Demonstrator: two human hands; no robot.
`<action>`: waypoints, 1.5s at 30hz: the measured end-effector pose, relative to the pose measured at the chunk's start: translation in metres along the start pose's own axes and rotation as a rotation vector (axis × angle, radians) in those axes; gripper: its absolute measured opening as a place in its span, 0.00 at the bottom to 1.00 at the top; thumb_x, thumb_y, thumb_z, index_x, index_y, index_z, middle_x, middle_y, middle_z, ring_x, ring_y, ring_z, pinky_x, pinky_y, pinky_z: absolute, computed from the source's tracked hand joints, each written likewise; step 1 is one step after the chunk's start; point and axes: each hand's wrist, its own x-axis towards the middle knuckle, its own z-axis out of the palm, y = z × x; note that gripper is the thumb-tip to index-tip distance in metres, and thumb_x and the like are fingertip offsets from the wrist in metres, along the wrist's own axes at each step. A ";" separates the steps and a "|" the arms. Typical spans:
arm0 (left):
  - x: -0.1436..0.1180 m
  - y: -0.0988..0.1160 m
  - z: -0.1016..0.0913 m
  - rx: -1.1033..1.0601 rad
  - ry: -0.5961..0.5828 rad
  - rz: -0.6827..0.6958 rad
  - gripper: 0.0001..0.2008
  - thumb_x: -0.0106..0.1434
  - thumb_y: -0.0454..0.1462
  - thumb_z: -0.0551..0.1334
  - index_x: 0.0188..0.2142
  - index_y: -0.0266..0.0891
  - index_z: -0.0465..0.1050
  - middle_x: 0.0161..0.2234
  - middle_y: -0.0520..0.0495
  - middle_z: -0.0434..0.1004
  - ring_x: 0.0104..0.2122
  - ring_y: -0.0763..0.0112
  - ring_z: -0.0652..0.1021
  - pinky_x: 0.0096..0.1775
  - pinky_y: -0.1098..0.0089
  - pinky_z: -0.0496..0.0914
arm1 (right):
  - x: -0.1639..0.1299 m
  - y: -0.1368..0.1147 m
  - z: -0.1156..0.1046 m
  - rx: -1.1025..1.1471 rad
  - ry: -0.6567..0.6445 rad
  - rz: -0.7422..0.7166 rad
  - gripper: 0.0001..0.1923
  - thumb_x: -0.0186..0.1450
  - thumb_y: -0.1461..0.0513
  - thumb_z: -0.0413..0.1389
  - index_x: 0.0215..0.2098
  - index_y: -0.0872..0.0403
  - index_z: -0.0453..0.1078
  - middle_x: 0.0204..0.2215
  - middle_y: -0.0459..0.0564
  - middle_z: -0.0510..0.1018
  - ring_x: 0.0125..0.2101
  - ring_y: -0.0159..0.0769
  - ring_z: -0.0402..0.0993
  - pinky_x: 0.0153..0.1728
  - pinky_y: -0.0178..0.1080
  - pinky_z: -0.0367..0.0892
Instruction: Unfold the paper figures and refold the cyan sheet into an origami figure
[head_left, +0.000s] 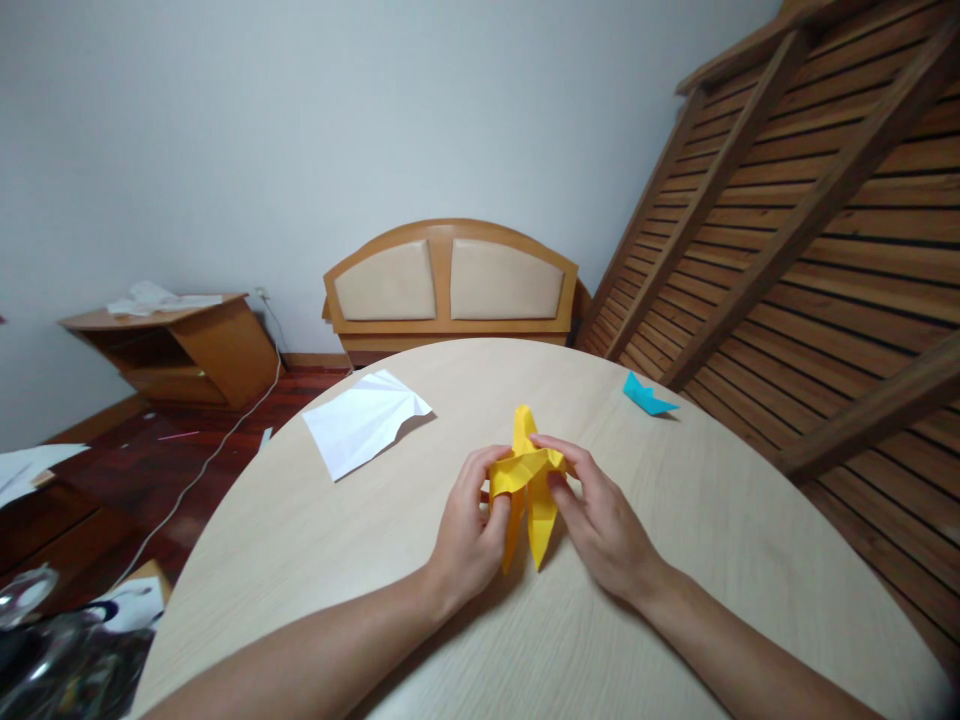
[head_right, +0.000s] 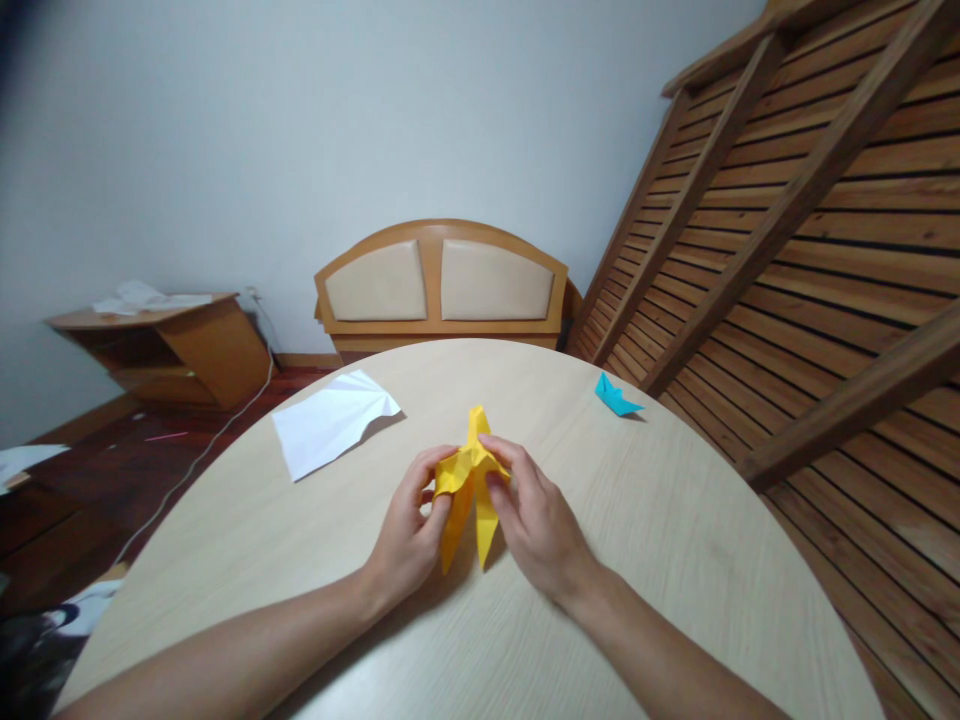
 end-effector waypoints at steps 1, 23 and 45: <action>0.000 -0.001 0.000 0.002 0.014 0.012 0.21 0.66 0.29 0.53 0.58 0.42 0.66 0.56 0.40 0.71 0.55 0.61 0.73 0.51 0.62 0.70 | -0.002 0.000 0.002 -0.008 -0.007 0.020 0.23 0.71 0.60 0.52 0.63 0.46 0.57 0.58 0.54 0.72 0.58 0.45 0.70 0.58 0.52 0.69; 0.008 -0.014 -0.007 -0.016 0.019 0.128 0.25 0.69 0.30 0.52 0.64 0.44 0.64 0.63 0.44 0.68 0.62 0.64 0.69 0.65 0.56 0.60 | 0.004 0.010 -0.009 -0.175 0.102 0.002 0.26 0.66 0.61 0.56 0.62 0.49 0.59 0.54 0.57 0.75 0.51 0.50 0.75 0.51 0.56 0.73; 0.019 -0.007 -0.003 -0.502 0.199 -0.437 0.24 0.57 0.53 0.68 0.42 0.36 0.74 0.33 0.46 0.80 0.30 0.67 0.78 0.32 0.70 0.71 | 0.007 0.017 -0.001 0.328 0.088 0.225 0.19 0.71 0.56 0.50 0.59 0.49 0.65 0.59 0.57 0.72 0.54 0.45 0.72 0.53 0.52 0.70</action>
